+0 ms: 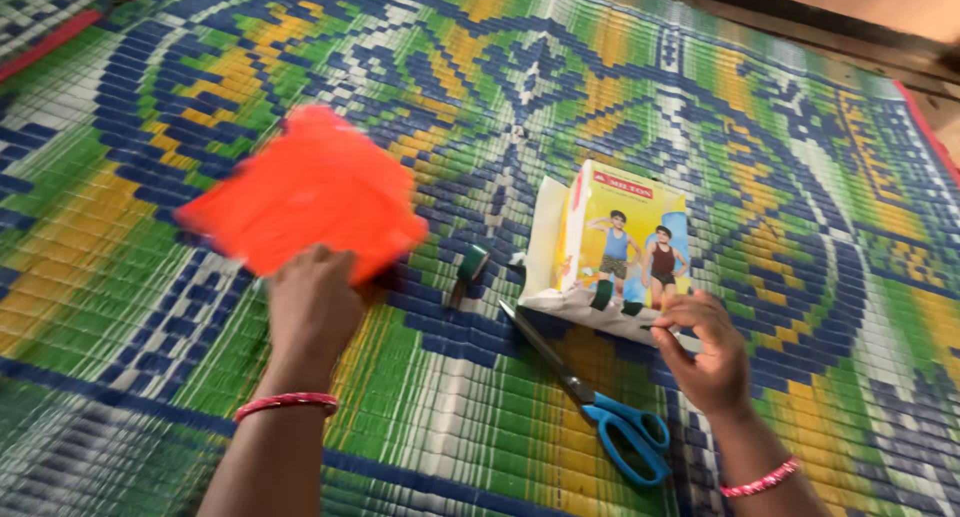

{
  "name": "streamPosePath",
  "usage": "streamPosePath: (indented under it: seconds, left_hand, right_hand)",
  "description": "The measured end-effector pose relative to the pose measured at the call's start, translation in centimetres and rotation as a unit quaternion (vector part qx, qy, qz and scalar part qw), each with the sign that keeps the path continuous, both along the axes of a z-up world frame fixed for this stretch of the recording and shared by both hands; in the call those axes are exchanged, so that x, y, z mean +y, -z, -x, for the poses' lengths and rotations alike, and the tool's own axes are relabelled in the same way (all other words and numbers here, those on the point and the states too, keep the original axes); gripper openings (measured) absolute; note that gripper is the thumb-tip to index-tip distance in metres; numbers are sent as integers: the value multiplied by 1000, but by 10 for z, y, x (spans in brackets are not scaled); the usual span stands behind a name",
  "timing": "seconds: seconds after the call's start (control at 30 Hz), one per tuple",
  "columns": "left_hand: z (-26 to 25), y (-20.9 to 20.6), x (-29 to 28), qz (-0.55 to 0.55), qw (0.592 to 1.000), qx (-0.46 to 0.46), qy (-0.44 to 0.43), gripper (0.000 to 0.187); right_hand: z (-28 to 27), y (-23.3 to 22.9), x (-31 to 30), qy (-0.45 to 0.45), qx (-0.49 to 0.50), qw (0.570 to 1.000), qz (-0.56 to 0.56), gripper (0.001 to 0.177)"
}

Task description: The person wraps a rectangular box with white paper and secures it with green tape. They use scissors to cut the tape and repeatedly adjust the paper and tape to seal the package.

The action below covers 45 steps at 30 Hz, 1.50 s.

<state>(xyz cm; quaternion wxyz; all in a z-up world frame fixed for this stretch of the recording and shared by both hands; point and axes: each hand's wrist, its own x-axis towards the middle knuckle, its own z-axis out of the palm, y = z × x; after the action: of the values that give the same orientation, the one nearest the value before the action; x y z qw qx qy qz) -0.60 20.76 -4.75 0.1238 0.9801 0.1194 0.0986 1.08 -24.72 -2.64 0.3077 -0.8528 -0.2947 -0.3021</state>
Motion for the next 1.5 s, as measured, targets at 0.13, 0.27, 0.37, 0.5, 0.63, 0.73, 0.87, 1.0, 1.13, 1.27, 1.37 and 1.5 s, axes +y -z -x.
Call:
streamPosePath:
  seconds: [0.13, 0.27, 0.37, 0.5, 0.63, 0.73, 0.87, 1.0, 1.13, 1.27, 1.37, 1.5]
  left_hand:
    - [-19, -21, -50, -97, 985, 46, 132, 21]
    - [-33, -49, -57, -237, 960, 67, 130, 20]
    - [-43, -57, -51, -278, 950, 6, 140, 17]
    - [-65, -57, -44, -285, 943, -21, 171, 18]
    - [-89, -53, -49, -272, 930, -51, 241, 17]
    - [-102, -48, -60, -307, 909, 8, 283, 18]
    - [-109, -48, -74, -302, 906, 21, 296, 18]
    - [-107, -48, -76, -284, 910, -23, 301, 18]
    - [-99, -56, -85, -204, 940, 95, 257, 23]
    - [-79, -76, -89, -154, 977, 53, 138, 23]
    - [-53, -95, -99, -140, 989, -14, 54, 24]
    - [1, -106, -132, -114, 987, 66, 88, 17]
  right_hand:
    - [-1, -5, 7, 14, -24, 1000, -13, 17]
    - [-1, -5, 4, 28, -12, 999, -44, 16]
    - [-3, -3, 3, 38, -10, 998, -53, 15]
    - [-4, 1, 1, 41, -7, 997, -67, 15]
    - [-6, 12, -8, 50, 41, 992, -106, 14]
    - [-7, 22, -18, 51, 52, 990, -124, 14]
    - [-8, 32, -30, 48, 70, 982, -167, 13]
    - [-9, 39, -34, 41, 107, 969, -221, 13]
    - [-11, 39, -32, 39, 77, 981, -173, 13]
    - [-11, 44, -34, 40, 67, 985, -153, 12]
    - [-14, 48, -37, 9, 87, 974, -207, 11]
    - [-15, 51, -36, 38, 93, 965, -243, 11]
